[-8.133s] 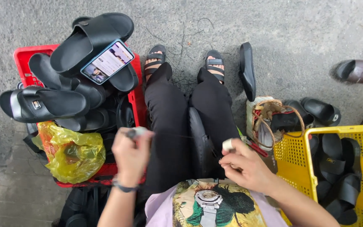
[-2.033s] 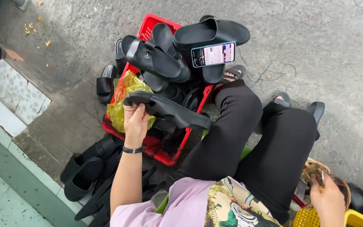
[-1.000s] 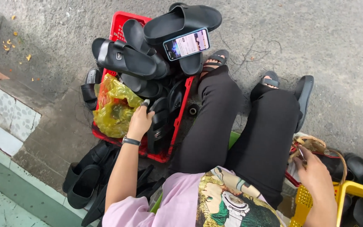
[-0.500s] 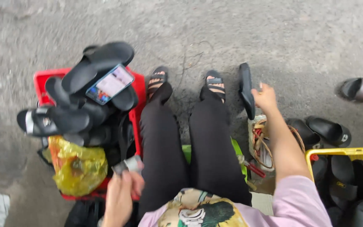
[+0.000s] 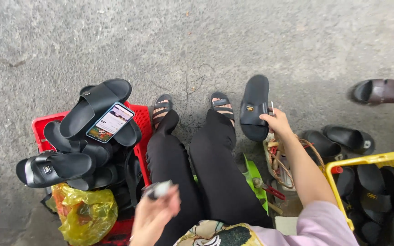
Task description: A person is hand-sewing the sole of a shoe using a sewing awl and thread in a shoe repair setting.
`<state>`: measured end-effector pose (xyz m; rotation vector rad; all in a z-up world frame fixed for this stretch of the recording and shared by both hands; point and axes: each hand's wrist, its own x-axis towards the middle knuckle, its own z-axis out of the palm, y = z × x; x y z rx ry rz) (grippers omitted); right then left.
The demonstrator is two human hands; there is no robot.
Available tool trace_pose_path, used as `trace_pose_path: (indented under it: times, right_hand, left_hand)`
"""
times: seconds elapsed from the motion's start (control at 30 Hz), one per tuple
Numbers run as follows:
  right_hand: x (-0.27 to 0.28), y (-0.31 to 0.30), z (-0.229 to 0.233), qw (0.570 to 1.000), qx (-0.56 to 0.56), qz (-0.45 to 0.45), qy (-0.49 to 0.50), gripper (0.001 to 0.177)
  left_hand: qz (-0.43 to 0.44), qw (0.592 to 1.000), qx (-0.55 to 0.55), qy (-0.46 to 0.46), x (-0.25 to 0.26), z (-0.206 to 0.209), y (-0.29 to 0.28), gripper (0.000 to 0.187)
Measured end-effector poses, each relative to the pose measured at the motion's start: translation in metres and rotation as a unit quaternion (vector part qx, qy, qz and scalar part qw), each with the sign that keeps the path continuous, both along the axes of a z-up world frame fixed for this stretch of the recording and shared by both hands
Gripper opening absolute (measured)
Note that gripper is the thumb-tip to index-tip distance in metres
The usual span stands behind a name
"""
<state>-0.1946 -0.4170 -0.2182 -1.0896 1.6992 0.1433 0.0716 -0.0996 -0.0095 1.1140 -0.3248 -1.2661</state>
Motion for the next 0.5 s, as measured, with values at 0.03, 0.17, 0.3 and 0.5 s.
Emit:
trace_pose_path:
  times: [0.03, 0.17, 0.3, 0.5]
  right_hand:
    - [-0.004, 0.009, 0.019, 0.994, -0.016, -0.068, -0.079, 0.044]
    - [0.002, 0.062, 0.147, 0.962, -0.013, -0.166, -0.217, 0.036]
    - [-0.007, 0.147, 0.186, 0.946, -0.023, -0.125, -0.299, 0.025]
    - [0.023, 0.258, 0.238, 0.926, -0.210, 0.134, -0.282, 0.056]
  left_hand:
    - [-0.036, 0.997, 0.064, -0.011, -0.008, -0.010, -0.003, 0.042]
    - [-0.141, 0.972, 0.132, -0.137, -0.042, -0.028, -0.022, 0.055]
    - [-0.156, 0.981, -0.009, -0.114, -0.065, -0.014, -0.021, 0.094]
    - [-0.142, 0.954, 0.089, -0.247, -0.074, 0.012, 0.042, 0.056]
